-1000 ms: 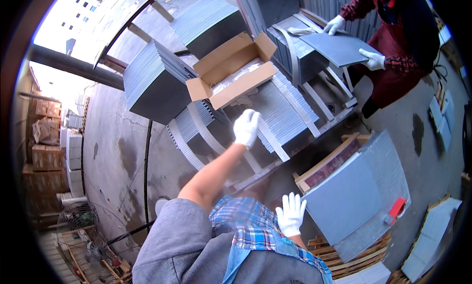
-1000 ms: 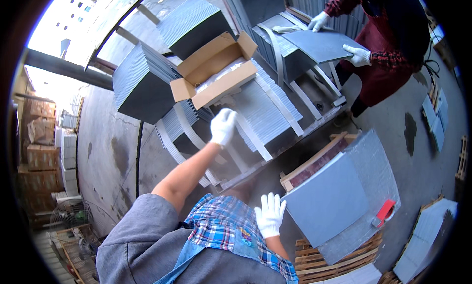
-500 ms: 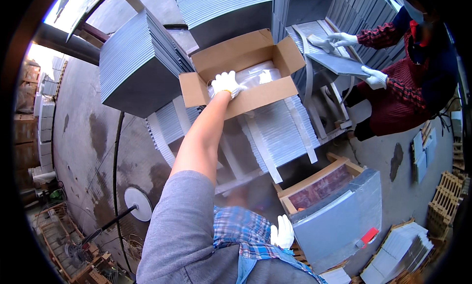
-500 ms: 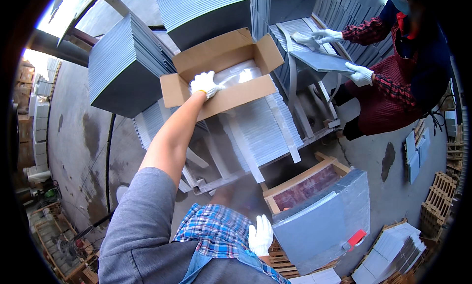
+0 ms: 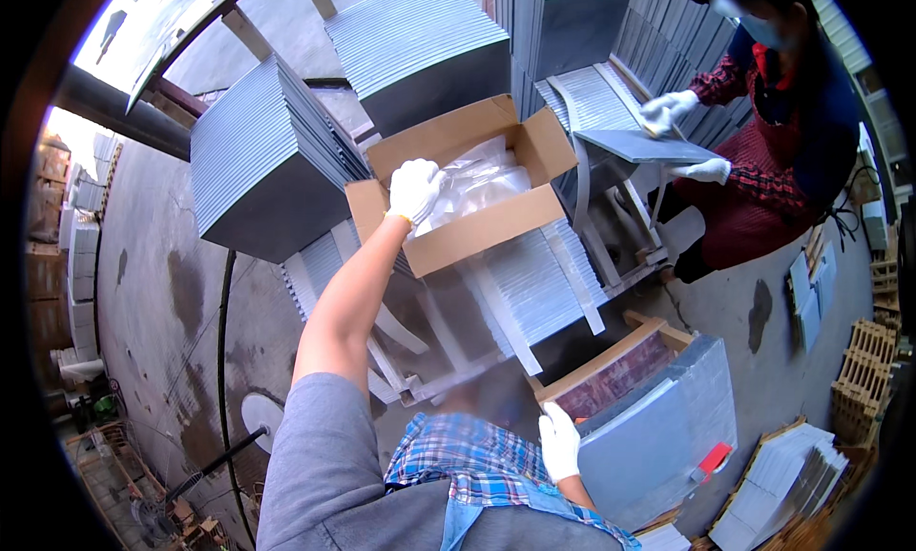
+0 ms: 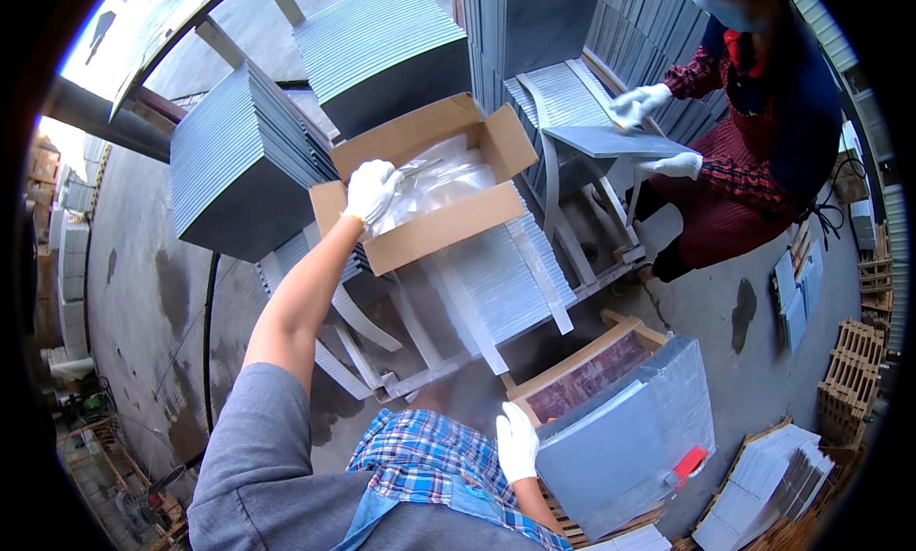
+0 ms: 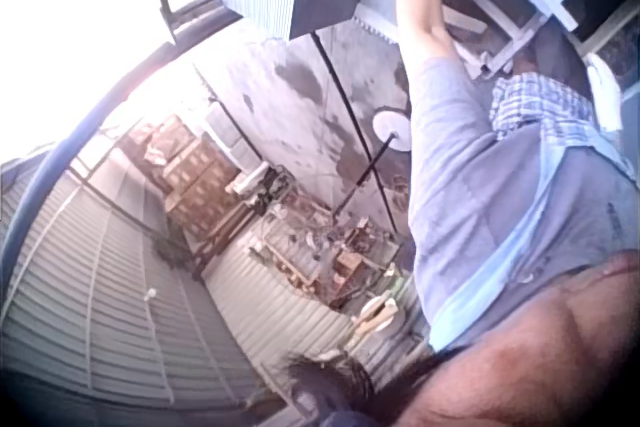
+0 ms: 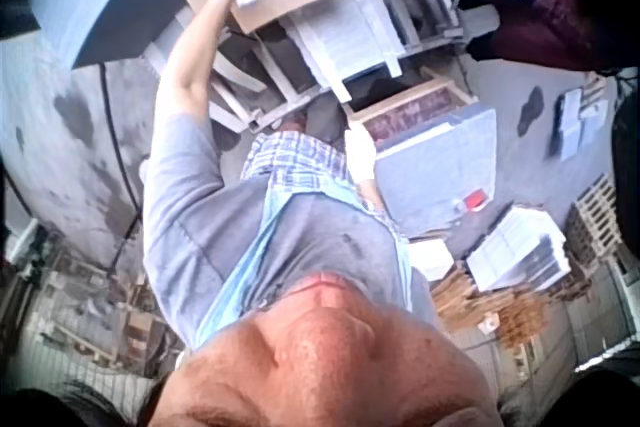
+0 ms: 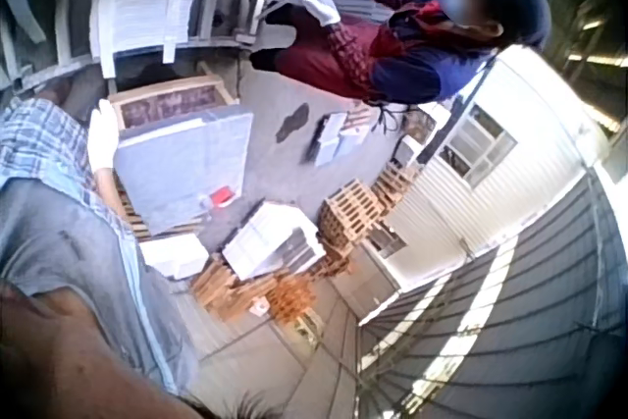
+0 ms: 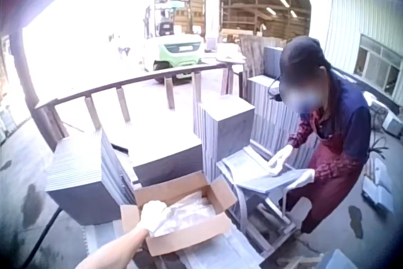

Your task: The person wraps flat rectangular panels in plastic film, stacks them, and places them into a cardboard box. A coworker assists by handing over panels and using a tape dispenser to seal the package.

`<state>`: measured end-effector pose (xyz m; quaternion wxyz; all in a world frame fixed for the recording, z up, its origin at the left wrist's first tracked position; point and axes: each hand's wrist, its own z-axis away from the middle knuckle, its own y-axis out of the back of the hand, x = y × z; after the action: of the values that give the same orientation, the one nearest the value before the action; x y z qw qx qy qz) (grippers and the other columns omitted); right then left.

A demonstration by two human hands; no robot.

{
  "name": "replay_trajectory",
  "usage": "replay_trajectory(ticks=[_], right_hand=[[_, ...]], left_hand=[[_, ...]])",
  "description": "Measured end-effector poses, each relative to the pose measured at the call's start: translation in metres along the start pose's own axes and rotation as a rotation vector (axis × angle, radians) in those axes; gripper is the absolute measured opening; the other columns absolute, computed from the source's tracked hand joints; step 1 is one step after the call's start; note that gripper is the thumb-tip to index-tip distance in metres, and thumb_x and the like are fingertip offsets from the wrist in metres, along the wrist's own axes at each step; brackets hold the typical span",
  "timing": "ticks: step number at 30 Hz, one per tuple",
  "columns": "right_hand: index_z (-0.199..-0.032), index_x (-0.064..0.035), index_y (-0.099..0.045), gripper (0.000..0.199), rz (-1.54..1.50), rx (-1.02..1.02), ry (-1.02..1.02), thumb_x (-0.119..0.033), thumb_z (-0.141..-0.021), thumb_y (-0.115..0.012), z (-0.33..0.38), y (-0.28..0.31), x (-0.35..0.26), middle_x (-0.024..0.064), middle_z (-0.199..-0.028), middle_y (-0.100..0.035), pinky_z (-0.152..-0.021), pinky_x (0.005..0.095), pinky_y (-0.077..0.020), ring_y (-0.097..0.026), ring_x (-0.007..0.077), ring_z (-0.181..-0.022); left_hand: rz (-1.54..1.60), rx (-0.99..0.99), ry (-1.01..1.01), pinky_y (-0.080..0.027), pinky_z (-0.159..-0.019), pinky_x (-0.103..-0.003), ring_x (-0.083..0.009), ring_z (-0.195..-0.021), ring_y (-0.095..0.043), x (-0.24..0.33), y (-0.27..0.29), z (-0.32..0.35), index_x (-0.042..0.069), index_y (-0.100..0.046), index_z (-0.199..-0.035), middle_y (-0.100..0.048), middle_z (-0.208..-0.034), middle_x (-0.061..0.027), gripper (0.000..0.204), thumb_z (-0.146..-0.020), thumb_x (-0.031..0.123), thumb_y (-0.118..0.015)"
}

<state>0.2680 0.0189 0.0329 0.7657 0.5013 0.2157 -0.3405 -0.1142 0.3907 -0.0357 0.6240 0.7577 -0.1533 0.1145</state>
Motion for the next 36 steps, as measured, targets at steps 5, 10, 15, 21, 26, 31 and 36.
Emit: replay_trajectory(ticks=[5, 10, 15, 21, 26, 31, 36], right_hand=[[-0.133, -0.0032, -0.061, 0.039, -0.538, -0.111, -0.139, -0.027, -0.102, -0.056, -0.067, -0.008, -0.009, 0.0128, -0.126, -0.066, -0.095, 0.0341, -0.0491, -0.063, 0.0199, -0.112], [-0.146, -0.0043, -0.049, 0.052, -0.902, -0.158, -0.13, -0.034, -0.103, -0.054, -0.135, 0.003, -0.07, 0.0092, -0.135, -0.061, -0.1, 0.0342, -0.0454, -0.06, 0.0191, -0.116], [-0.145, -0.0031, -0.048, 0.055, -0.821, -0.109, -0.152, -0.036, -0.101, -0.057, -0.185, 0.008, -0.121, 0.0085, -0.135, -0.06, -0.102, 0.033, -0.0418, -0.057, 0.019, -0.121], [-0.13, -0.0074, -0.061, 0.041, -1.119, -0.205, -0.261, -0.032, -0.097, -0.063, -0.238, -0.002, -0.12, 0.0019, -0.113, -0.069, -0.082, 0.0319, -0.0499, -0.065, 0.0141, -0.095], [-0.12, -0.0082, -0.068, 0.029, -1.011, -0.112, -0.085, -0.021, -0.094, -0.068, -0.247, -0.019, -0.116, 0.0013, -0.103, -0.071, -0.074, 0.0274, -0.0505, -0.064, 0.0116, -0.084], [-0.116, -0.0051, -0.068, 0.024, -1.161, 0.002, -0.189, -0.015, -0.094, -0.066, -0.24, -0.017, -0.126, 0.0018, -0.1, -0.069, -0.075, 0.0268, -0.0495, -0.062, 0.0101, -0.085], [-0.106, -0.0032, -0.067, 0.018, -1.092, 0.15, -0.044, -0.018, -0.096, -0.065, -0.223, -0.021, -0.12, -0.0001, -0.093, -0.063, -0.074, 0.026, -0.0459, -0.056, 0.0097, -0.082]], left_hand=[[0.014, 0.042, -0.327, -0.045, -0.071, -0.05, -0.0389, -0.078, -0.058, 0.066, 0.056, 0.026, 0.004, -0.062, -0.076, -0.06, -0.078, -0.0176, 0.021, -0.086, 0.023, -0.066], [0.095, -0.03, -0.471, -0.046, -0.069, -0.047, -0.0358, -0.075, -0.059, 0.137, 0.062, 0.081, 0.005, -0.061, -0.071, -0.058, -0.074, -0.0155, 0.02, -0.079, 0.02, -0.071], [0.246, -0.033, -0.609, -0.047, -0.065, -0.044, -0.0316, -0.074, -0.06, 0.165, 0.039, 0.118, 0.007, -0.062, -0.07, -0.06, -0.074, -0.0104, 0.014, -0.072, 0.016, -0.073], [0.293, 0.028, -0.627, -0.046, -0.064, -0.044, -0.0295, -0.074, -0.06, 0.164, 0.028, 0.134, 0.008, -0.061, -0.068, -0.059, -0.072, -0.0088, 0.014, -0.071, 0.016, -0.072], [0.221, 0.025, -0.614, -0.046, -0.064, -0.044, -0.0292, -0.072, -0.059, 0.154, 0.028, 0.14, 0.008, -0.06, -0.066, -0.058, -0.071, -0.0087, 0.014, -0.07, 0.016, -0.072], [0.266, -0.083, -0.491, -0.047, -0.067, -0.044, -0.0317, -0.077, -0.06, 0.153, 0.033, 0.14, 0.006, -0.061, -0.07, -0.062, -0.076, -0.0102, 0.017, -0.075, 0.018, -0.072], [0.931, -0.382, 0.228, -0.05, -0.08, -0.034, -0.0231, -0.087, -0.062, 0.171, 0.048, 0.138, 0.003, -0.066, -0.099, -0.066, -0.092, -0.0103, 0.023, -0.092, 0.025, -0.064]])
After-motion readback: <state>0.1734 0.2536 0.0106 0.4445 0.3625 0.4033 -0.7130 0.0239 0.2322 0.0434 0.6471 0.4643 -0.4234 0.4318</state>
